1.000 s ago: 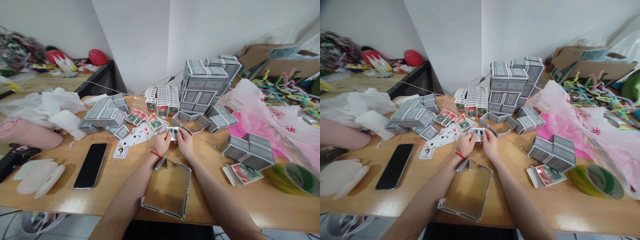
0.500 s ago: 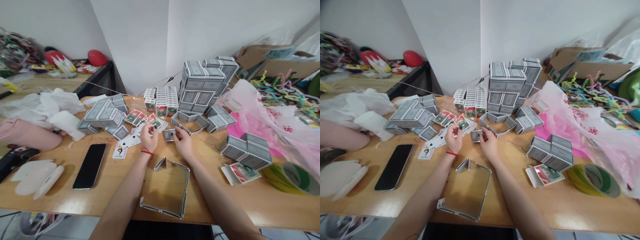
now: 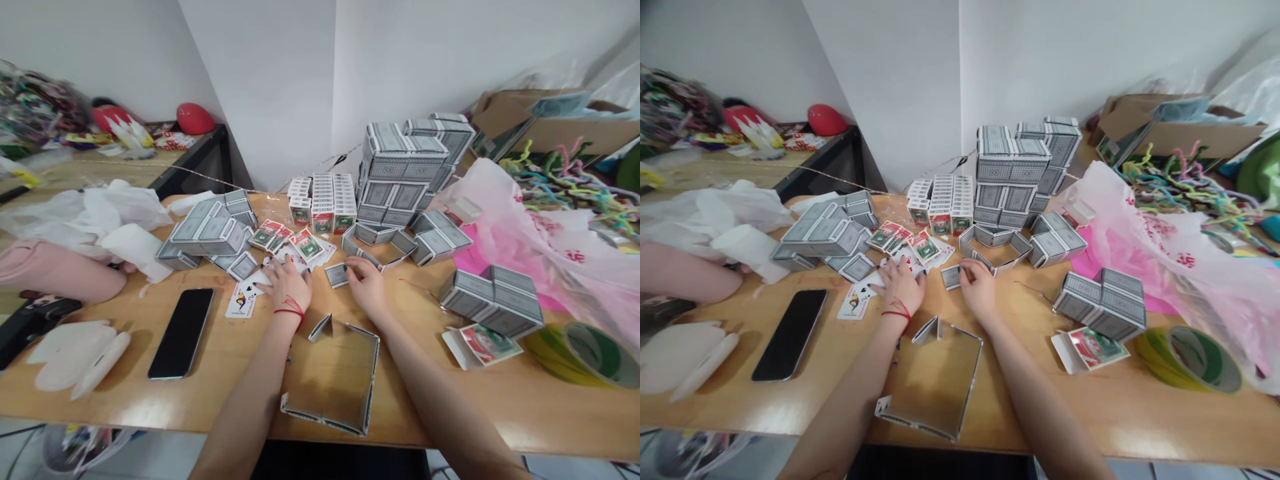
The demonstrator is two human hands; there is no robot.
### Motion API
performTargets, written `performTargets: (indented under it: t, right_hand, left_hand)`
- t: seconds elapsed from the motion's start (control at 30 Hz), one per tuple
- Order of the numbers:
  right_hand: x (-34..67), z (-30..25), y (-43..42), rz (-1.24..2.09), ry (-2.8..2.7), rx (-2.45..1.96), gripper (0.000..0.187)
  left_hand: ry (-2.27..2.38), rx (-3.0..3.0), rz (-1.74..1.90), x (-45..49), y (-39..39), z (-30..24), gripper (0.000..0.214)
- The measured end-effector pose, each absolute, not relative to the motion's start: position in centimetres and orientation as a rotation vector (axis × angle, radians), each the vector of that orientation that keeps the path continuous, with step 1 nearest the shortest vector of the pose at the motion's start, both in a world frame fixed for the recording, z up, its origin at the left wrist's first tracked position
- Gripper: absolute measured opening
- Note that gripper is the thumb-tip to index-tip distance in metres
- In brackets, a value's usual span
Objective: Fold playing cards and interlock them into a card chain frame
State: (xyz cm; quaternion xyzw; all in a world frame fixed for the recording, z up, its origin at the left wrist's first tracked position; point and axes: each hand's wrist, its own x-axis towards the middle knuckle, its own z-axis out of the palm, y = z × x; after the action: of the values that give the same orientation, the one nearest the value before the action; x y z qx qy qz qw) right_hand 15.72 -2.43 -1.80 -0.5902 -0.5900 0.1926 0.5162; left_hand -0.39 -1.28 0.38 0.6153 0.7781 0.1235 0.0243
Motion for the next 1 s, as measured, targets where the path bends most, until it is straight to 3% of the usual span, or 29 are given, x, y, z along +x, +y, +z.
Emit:
performTargets:
  t: [0.53,1.0]
  right_hand:
    - [15.7,-1.7,-2.4,0.482,-1.425,-1.424,0.017]
    - [15.7,-1.6,-2.4,0.510,-1.439,-1.448,0.019]
  left_hand:
    - [2.237,2.148,0.499,-2.3,0.1,-0.1,0.063]
    - [2.109,2.264,0.553,-2.2,0.0,0.9,0.034]
